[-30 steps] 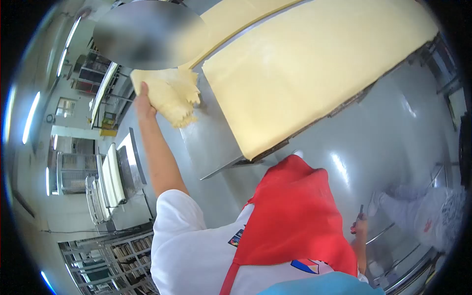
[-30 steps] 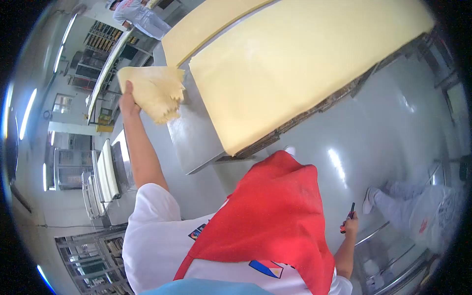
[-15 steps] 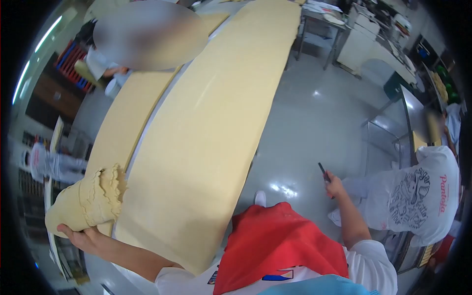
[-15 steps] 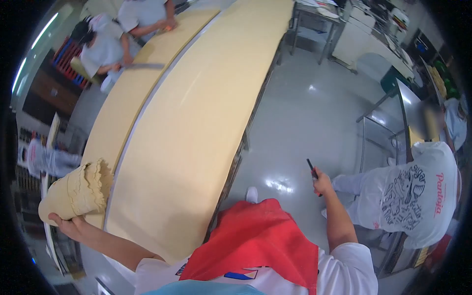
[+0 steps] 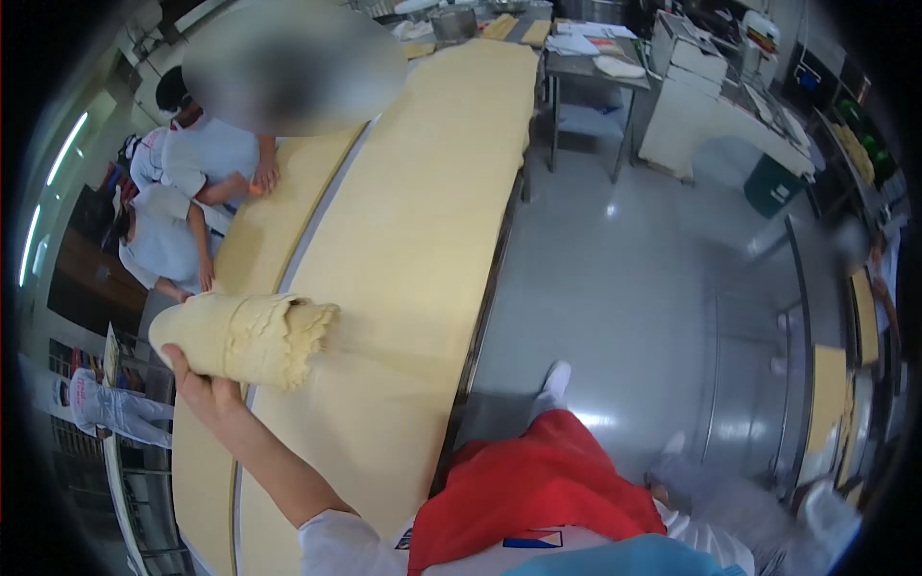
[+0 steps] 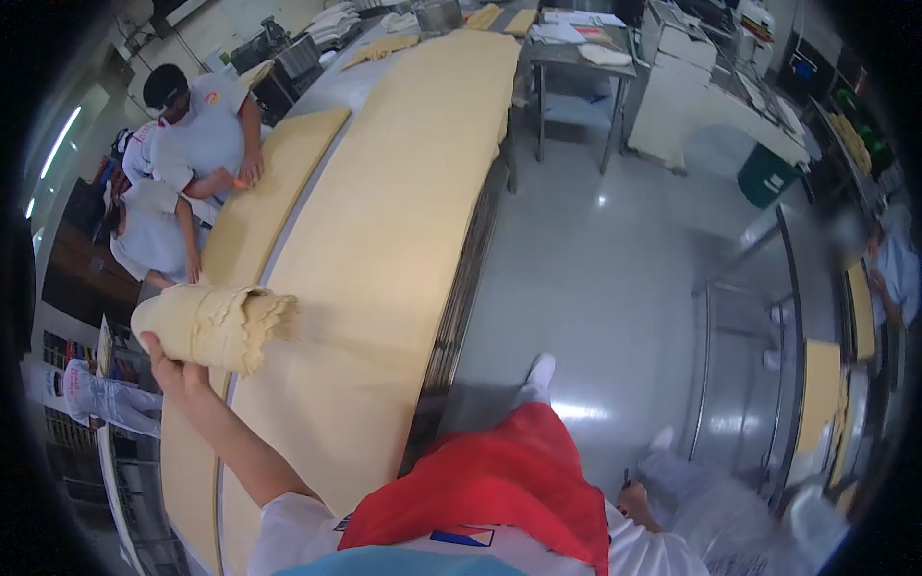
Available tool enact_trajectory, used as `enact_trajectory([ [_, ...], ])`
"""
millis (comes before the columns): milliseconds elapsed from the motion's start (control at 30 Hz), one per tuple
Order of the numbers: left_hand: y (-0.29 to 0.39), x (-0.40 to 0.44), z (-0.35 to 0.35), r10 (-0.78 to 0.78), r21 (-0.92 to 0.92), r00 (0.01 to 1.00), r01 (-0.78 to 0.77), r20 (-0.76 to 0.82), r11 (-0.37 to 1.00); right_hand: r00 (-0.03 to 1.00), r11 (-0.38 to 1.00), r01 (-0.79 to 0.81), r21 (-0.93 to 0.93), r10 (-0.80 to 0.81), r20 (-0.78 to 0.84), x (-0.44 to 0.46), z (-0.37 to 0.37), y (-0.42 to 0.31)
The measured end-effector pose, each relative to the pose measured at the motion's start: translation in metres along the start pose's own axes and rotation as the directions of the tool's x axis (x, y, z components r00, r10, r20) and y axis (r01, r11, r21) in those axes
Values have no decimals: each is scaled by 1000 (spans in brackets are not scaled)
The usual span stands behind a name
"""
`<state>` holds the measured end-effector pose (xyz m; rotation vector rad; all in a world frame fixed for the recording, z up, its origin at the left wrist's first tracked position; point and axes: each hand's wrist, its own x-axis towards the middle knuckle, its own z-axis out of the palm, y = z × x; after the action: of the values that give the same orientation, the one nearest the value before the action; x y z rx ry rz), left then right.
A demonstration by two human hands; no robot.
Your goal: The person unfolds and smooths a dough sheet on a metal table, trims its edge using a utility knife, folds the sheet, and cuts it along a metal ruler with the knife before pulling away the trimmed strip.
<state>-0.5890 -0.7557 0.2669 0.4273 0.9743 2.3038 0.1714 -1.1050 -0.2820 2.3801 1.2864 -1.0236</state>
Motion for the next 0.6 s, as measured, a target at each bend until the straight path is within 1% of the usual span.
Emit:
enact_trajectory([
  [33, -26, 11, 30, -24, 23, 996, 23, 84, 999, 998, 998, -52, 19, 53, -22, 38, -10, -9],
  [67, -51, 23, 59, -16, 24, 996, 13, 88, 1000, 993, 993, -110, 41, 112, -35, 67, -22, -18],
  [133, -97, 36, 103, 6, -67, 997, -1, 73, 998, 999, 973, -41, 229, 38, 17, 115, -127, -64],
  [167, -111, 38, 118, 7, -68, 998, -4, 58, 998, 999, 935, -15, 354, 32, -43, 160, -159, -80],
  [200, -131, 47, 139, -27, -99, 997, 33, 67, 995, 994, 882, 26, 470, 26, -104, 210, -183, -89],
  [233, -150, 58, 159, -58, -138, 995, 68, 78, 988, 994, 827, 19, 562, 46, -100, 215, -248, -133],
  [267, -171, 76, 170, -69, -171, 991, 88, 114, 981, 993, 762, 13, 648, 65, -96, 198, -335, -202],
  [300, -192, 84, 192, -65, -187, 993, 83, 101, 979, 980, 727, 119, 676, 25, -199, 230, -366, -218],
  [333, -217, 84, 215, -89, -176, 994, 99, 64, 979, 954, 689, 228, 688, -16, -300, 261, -397, -235],
  [367, -241, 93, 239, -116, -163, 993, 119, 29, 979, 951, 695, 234, 679, -17, -310, 278, -433, -257],
  [433, -279, 108, 265, -132, -194, 991, 132, 13, 972, 918, 756, 340, 560, -138, -371, 293, -485, -293],
  [467, -303, 122, 280, -139, -210, 990, 139, 11, 968, 935, 768, 301, 565, -122, -332, 312, -504, -305],
  [500, -328, 135, 295, -145, -234, 989, 143, 9, 962, 932, 773, 305, 556, -124, -340, 330, -518, -313],
  [567, -379, 166, 335, -162, -263, 987, 158, 9, 952, 963, 886, 191, 422, -87, -254, 361, -548, -326],
  [600, -404, 189, 354, -150, -225, 988, 151, 21, 963, 958, 914, 181, 363, -80, -277, 377, -552, -324],
])
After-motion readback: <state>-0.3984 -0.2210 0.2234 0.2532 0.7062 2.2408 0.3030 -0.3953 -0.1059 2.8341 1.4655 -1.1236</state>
